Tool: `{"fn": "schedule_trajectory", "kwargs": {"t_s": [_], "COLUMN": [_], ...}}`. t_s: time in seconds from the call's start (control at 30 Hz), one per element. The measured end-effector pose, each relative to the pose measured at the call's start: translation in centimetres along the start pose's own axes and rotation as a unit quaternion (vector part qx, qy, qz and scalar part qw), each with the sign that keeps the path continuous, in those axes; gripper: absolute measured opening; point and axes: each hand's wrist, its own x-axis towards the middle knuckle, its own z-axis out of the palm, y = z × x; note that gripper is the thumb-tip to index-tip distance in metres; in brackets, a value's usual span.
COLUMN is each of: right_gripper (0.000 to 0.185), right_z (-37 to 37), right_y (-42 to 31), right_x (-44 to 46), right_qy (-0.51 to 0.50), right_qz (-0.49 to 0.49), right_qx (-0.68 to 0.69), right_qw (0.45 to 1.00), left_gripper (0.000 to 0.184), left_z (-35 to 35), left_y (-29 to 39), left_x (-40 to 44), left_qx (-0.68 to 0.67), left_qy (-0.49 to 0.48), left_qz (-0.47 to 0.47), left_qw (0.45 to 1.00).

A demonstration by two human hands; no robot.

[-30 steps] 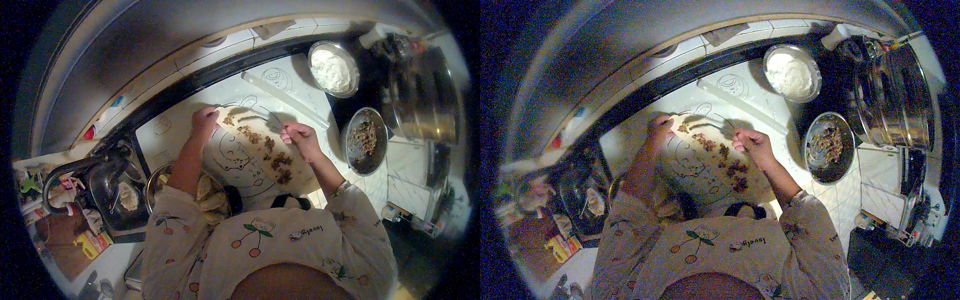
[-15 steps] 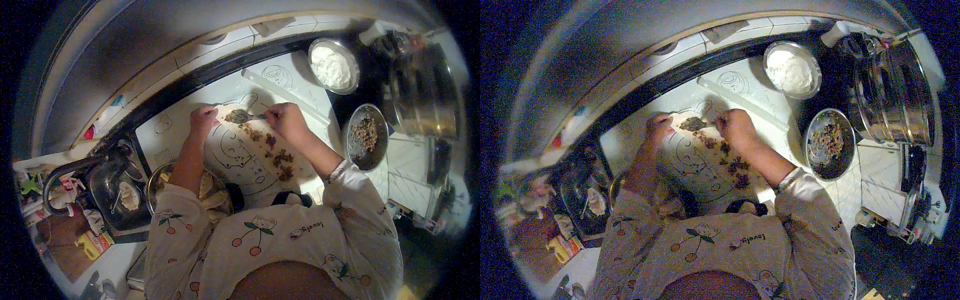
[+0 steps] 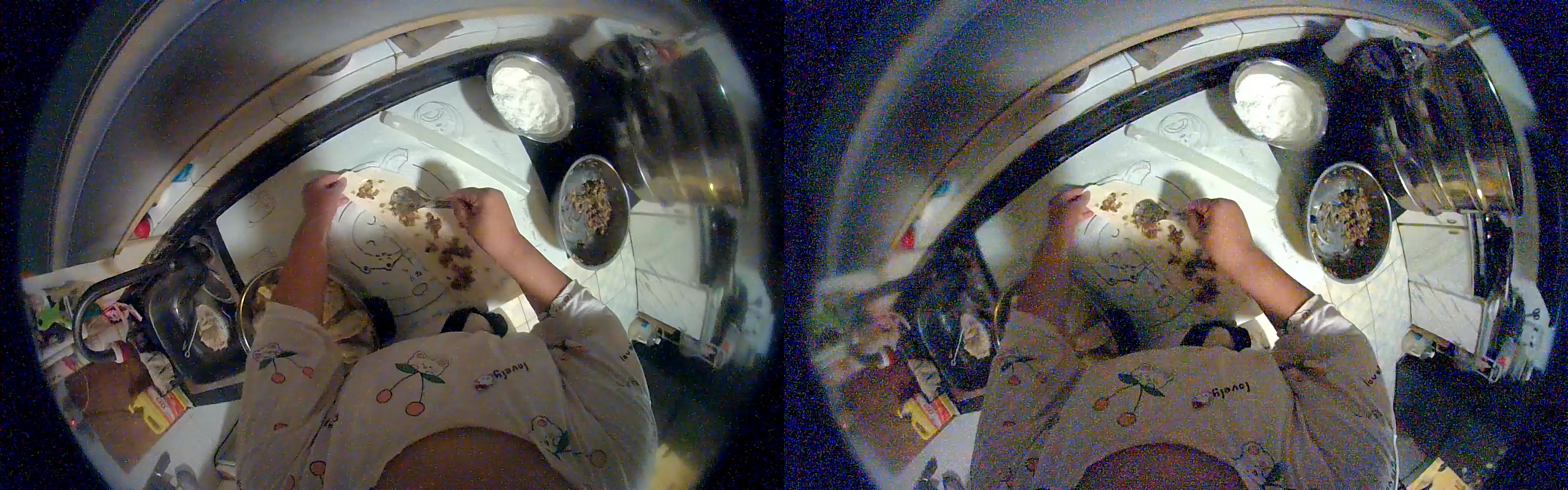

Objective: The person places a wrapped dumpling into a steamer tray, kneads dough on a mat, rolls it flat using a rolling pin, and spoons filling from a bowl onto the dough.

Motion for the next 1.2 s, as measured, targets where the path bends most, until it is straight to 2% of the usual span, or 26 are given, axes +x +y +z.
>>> {"fn": "schedule_trajectory", "kwargs": {"t_s": [0.03,0.17,0.27,0.4,0.5,0.6,0.63,0.67,0.73,0.8,0.83,0.87,0.9,0.97,1.0,1.1,1.17,1.2], "right_gripper": [0.008,0.009,0.011,0.011,0.012,0.012,0.013,0.012,0.012,0.014,0.015,0.017,0.016,0.017,0.017,0.014,0.015,0.018], "right_z": [-0.3,-0.6,-1.1,-1.9,-0.4,-0.6,-1.0,-1.3,-2.1,-4.0,-5.0,-6.0,-7.3,-10.1,-11.6,-16.4,-18.3,-19.1], "right_y": [0.2,-0.1,0.5,0.3,0.2,0.5,0.3,0.2,0.1,-0.6,-0.6,0.4,0.8,2.9,4.7,9.3,10.6,11.3], "right_x": [-0.4,-2.5,-5.3,-7.6,-7.6,-8.5,-9.2,-9.8,-11.3,-12.7,-13.4,-14.0,-14.5,-16.1,-16.9,-19.4,-19.8,-20.4], "right_qy": [0.0,-0.023,0.019,0.036,0.067,0.053,0.052,0.051,0.057,0.11,0.136,0.165,0.212,0.286,0.319,0.373,0.398,0.372], "right_qz": [0.013,0.035,-0.031,0.054,0.034,0.065,0.078,0.108,0.171,0.151,0.137,0.125,0.156,0.16,0.171,0.175,0.236,0.235], "right_qx": [0.02,-0.071,-0.067,-0.008,-0.001,-0.042,-0.059,-0.018,0.061,0.175,0.231,0.213,0.251,0.251,0.184,-0.086,-0.078,-0.128], "right_qw": [1.0,0.997,0.997,0.998,0.997,0.996,0.994,0.993,0.982,0.967,0.954,0.955,0.931,0.911,0.914,0.907,0.883,0.889], "left_gripper": [0.025,0.026,0.025,0.023,0.022,0.021,0.02,0.02,0.022,0.026,0.026,0.026,0.026,0.027,0.027,0.029,0.025,0.023], "left_z": [0.1,0.4,0.4,0.6,0.3,0.4,0.0,-0.7,-0.1,-1.0,-0.4,-0.4,-0.5,-1.2,-0.5,-1.7,-1.5,-1.4], "left_y": [-0.1,0.3,0.7,0.8,0.8,0.5,-0.9,-3.1,-1.6,-4.2,-4.7,-3.2,-1.6,-4.2,-2.1,-4.5,-3.9,-3.6], "left_x": [0.1,-0.4,-0.9,-1.1,-0.9,-0.6,0.2,1.6,1.0,3.8,3.9,2.6,1.2,3.0,1.0,2.9,3.1,3.2], "left_qx": [-0.019,-0.054,-0.05,-0.053,-0.048,-0.068,-0.028,0.01,-0.063,0.029,0.001,0.022,0.042,0.069,-0.024,-0.088,-0.021,0.012], "left_qy": [0.004,0.02,0.025,0.034,0.004,0.02,0.015,0.008,0.007,-0.014,0.007,-0.003,-0.013,-0.011,0.004,-0.053,-0.013,0.006], "left_qz": [-0.006,-0.02,-0.01,-0.006,0.016,0.015,0.093,0.172,0.063,0.121,0.065,0.068,0.072,0.185,0.031,0.028,0.049,0.06], "left_qw": [1.0,0.998,0.998,0.998,0.999,0.997,0.995,0.985,0.996,0.992,0.998,0.997,0.996,0.98,0.999,0.994,0.998,0.998]}}
